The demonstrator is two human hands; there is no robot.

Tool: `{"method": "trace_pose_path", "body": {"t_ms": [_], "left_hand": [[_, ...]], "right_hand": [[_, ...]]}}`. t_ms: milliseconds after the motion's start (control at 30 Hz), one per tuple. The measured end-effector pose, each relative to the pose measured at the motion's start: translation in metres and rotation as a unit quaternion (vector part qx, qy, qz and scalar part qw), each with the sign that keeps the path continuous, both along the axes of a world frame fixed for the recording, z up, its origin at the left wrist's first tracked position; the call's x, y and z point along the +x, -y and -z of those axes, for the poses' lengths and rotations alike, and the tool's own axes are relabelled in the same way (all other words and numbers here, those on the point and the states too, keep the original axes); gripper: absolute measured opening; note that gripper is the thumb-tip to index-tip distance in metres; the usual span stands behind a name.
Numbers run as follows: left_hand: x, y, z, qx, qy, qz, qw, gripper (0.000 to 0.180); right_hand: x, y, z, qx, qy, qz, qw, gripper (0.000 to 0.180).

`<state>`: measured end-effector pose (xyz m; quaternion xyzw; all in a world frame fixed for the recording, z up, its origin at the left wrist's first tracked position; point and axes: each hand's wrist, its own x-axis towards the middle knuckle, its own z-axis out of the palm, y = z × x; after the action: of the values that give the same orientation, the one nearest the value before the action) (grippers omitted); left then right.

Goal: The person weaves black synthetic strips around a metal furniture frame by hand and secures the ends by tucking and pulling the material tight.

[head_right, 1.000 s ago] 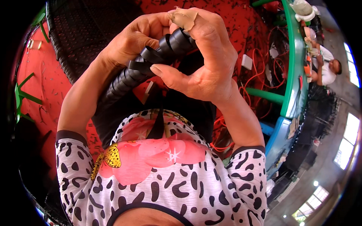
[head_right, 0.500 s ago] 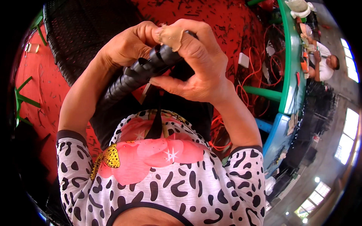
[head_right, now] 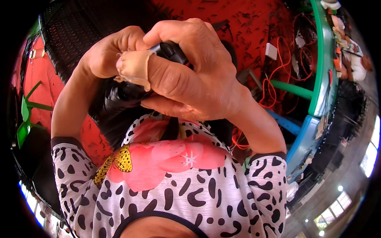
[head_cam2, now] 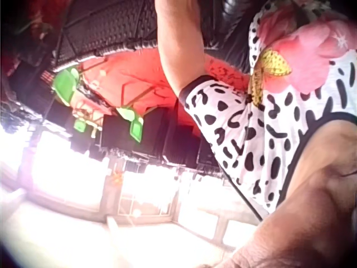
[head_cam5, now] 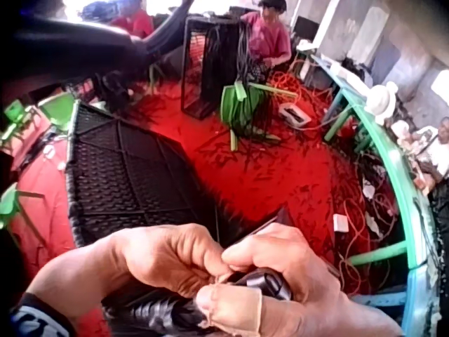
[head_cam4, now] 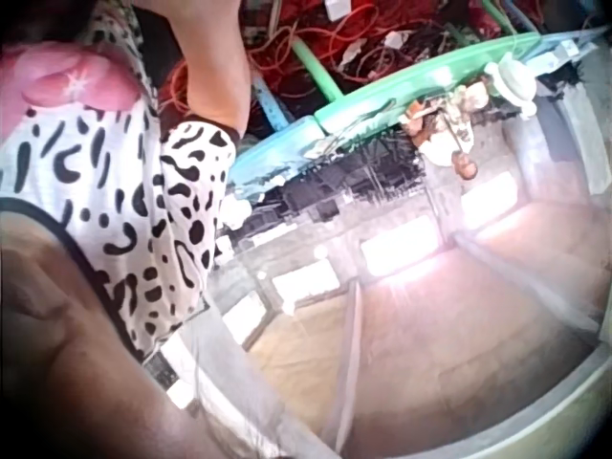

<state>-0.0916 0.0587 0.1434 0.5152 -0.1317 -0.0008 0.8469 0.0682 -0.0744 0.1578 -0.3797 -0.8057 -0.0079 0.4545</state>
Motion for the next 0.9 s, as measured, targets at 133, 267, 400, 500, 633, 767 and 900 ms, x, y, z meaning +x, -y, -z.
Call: {"method": "trace_pose_path", "body": {"t_ms": [133,267,400,500,633,767,900], "left_hand": [[-0.010,0.009,-0.005,-0.032,-0.012,-0.007,0.999,0.020],[-0.015,0.026,-0.007,-0.011,-0.013,-0.093,0.996,0.017],[-0.009,0.026,-0.004,0.037,-0.017,-0.128,0.991,0.018],[0.000,0.030,-0.001,0.039,-0.022,-0.172,0.984,0.018],[0.007,0.034,-0.004,0.058,-0.055,-0.223,0.971,0.017],[0.012,0.034,-0.001,0.039,-0.063,-0.216,0.973,0.017],[0.011,0.023,0.006,-0.045,-0.054,-0.124,0.990,0.029]], "right_hand": [[-0.002,0.001,0.002,0.006,-0.022,-0.027,0.999,0.069],[-0.003,0.005,-0.005,0.012,-0.019,-0.042,0.999,0.076],[-0.003,-0.002,-0.003,0.055,-0.020,-0.022,0.998,0.078],[0.007,-0.011,0.010,0.117,-0.010,-0.042,0.992,0.080],[0.011,-0.007,0.000,0.089,0.039,-0.051,0.994,0.080],[0.005,0.003,-0.005,0.012,0.011,0.009,1.000,0.072],[0.004,0.003,-0.003,-0.007,-0.026,-0.015,1.000,0.065]]}}
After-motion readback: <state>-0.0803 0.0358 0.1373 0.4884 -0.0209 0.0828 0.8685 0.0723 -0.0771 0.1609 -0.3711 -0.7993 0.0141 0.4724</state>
